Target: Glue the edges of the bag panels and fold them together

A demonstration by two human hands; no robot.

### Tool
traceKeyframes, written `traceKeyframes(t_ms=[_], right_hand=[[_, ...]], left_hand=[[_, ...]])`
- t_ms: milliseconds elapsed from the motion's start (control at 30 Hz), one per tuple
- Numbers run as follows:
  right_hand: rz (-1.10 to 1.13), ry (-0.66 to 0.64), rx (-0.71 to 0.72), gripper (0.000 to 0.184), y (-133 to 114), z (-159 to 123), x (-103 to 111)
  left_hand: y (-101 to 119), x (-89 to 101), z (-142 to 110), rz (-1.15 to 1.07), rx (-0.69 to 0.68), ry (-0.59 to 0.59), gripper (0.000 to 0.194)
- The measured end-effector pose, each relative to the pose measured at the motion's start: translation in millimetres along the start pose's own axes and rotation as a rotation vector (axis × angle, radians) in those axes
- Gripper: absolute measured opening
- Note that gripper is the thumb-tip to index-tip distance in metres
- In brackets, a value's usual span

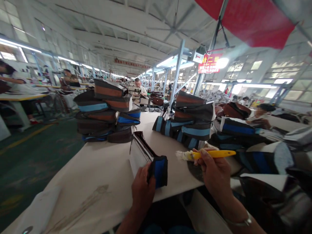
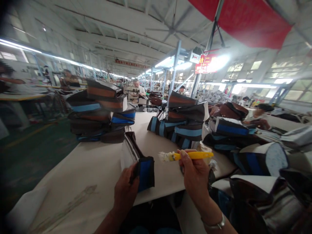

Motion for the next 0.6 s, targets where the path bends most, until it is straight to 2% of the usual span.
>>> traceKeyframes(t_ms=[100,200,300,400,500,600], right_hand=[[-0.023,-0.051,0.02,0.037,1,-12,-17],[-0.044,-0.083,0.034,0.039,2,-21,-25],[-0.096,-0.091,0.079,0.038,0,-23,-24],[-0.138,-0.103,0.17,0.029,-9,-20,-27],[-0.154,-0.233,0.293,0.019,-18,-21,-43],[-0.193,-0.45,0.434,0.014,-16,-22,-63]], left_hand=[[-3,2.2,-6,0.076,0.039,0.102,0.04],[-3,-6.9,-10,0.076,0.089,0.119,0.052],[1,-11.2,-1,-0.057,0.107,0.006,0.045],[10,-2.7,17,-0.185,0.1,-0.096,0.032],[25,12.4,32,-0.26,0.078,-0.196,0.024],[40,26.0,41,-0.363,0.101,-0.283,0.021]])
Point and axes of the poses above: each hand's wrist, its own z-axis towards the middle knuckle, its own x-axis out of the back of the hand, y = z × x, the point moved 2 cm from there along z, towards the middle knuckle, and after that the axes turned 7 degrees about y, right-handed, at the moved point
